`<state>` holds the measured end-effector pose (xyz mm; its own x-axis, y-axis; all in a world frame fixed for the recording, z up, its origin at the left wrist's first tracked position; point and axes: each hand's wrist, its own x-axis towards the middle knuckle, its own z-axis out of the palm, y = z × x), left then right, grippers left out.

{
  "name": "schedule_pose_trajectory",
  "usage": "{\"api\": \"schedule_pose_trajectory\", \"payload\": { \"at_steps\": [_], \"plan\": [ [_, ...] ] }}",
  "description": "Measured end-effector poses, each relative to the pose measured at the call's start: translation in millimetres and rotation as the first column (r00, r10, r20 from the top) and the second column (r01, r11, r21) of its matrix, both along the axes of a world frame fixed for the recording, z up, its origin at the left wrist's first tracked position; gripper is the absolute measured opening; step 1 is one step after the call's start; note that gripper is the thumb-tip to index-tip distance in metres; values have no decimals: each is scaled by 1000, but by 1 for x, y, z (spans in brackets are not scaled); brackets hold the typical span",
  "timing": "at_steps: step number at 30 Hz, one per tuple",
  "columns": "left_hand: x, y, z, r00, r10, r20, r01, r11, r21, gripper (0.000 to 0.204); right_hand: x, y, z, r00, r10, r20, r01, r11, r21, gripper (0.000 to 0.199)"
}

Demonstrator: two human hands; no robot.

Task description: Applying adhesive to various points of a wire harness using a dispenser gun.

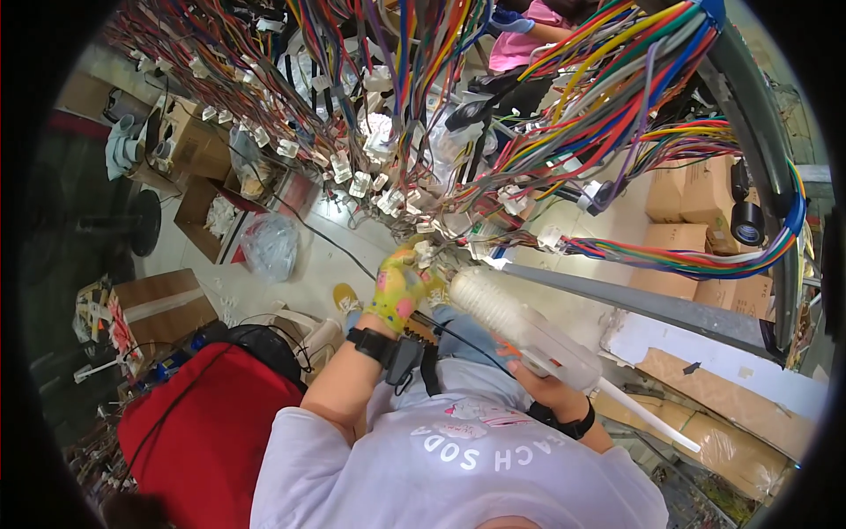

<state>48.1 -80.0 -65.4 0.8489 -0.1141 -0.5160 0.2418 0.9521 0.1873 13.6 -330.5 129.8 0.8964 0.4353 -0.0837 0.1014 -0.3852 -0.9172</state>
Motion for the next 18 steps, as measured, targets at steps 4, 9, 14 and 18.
{"api": "schedule_pose_trajectory", "payload": {
  "at_steps": [4,9,14,18],
  "plan": [
    [-12,7,36,996,42,-79,1,882,472,47,-4,0,-2,994,-43,-104,52,994,91,44],
    [-24,19,47,999,18,40,-43,548,836,56,-7,0,2,989,-44,-140,59,992,110,44],
    [-26,19,66,998,42,52,-66,685,725,51,-7,4,10,1000,-9,-21,10,999,40,43],
    [-39,20,53,997,74,-32,-67,983,173,45,-8,4,6,999,21,-39,-18,995,96,39]
  ]
}}
